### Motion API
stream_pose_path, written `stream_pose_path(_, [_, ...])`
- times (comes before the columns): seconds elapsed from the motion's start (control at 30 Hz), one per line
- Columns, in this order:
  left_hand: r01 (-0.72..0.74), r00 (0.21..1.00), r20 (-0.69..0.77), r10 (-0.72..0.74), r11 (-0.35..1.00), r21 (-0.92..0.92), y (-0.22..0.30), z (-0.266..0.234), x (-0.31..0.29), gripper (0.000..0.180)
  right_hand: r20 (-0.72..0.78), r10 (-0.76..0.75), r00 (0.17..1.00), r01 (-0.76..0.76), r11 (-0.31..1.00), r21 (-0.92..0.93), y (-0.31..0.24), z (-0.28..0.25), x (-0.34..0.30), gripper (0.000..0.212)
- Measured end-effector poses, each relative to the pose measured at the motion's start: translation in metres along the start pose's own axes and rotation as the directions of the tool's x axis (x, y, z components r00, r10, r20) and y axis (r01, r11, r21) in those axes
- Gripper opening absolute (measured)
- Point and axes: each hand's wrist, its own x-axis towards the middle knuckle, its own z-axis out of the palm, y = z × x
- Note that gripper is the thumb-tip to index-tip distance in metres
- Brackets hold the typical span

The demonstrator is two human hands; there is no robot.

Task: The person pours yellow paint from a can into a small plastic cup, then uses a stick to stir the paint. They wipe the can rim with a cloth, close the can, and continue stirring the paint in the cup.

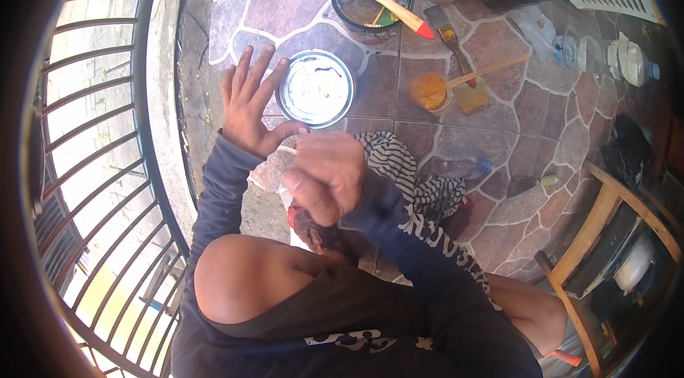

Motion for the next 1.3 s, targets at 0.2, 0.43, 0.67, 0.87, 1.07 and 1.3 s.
stream_pose_path(0.2, [0.015,1.0,-0.008,-0.015,0.999,-0.033,-0.006,0.0,0.002,0.1,0.009,0.119,0.993,-0.118,0.991,-0.068,-0.005,0.001,0.025,0.026])
stream_pose_path(0.43, [0.026,1.0,0.002,-0.026,0.998,-0.059,-0.008,0.002,0.001,0.1,0.082,-0.026,0.996,0.03,0.998,-0.046,0.004,0.005,0.035,0.024])
stream_pose_path(0.67, [0.122,0.992,0.035,-0.118,0.983,-0.135,-0.008,0.015,-0.01,0.106,0.001,-0.015,1.0,0.015,0.992,0.128,0.012,-0.002,0.017,0.029])
stream_pose_path(0.87, [0.075,0.956,-0.178,-0.232,0.782,-0.618,0.0,0.047,-0.025,0.108,-0.033,-0.042,0.999,0.045,0.993,0.111,-0.003,0.015,0.014,0.031])
stream_pose_path(1.07, [0.102,0.854,-0.18,-0.488,0.497,-0.862,0.012,0.069,-0.044,0.099,0.112,0.077,0.991,-0.084,0.995,0.058,-0.012,0.034,0.046,0.012])
stream_pose_path(1.3, [0.15,0.828,-0.162,-0.536,0.491,-0.858,0.032,0.083,-0.044,0.094,0.047,0.173,0.984,-0.179,0.926,0.334,-0.03,0.053,0.062,0.039])
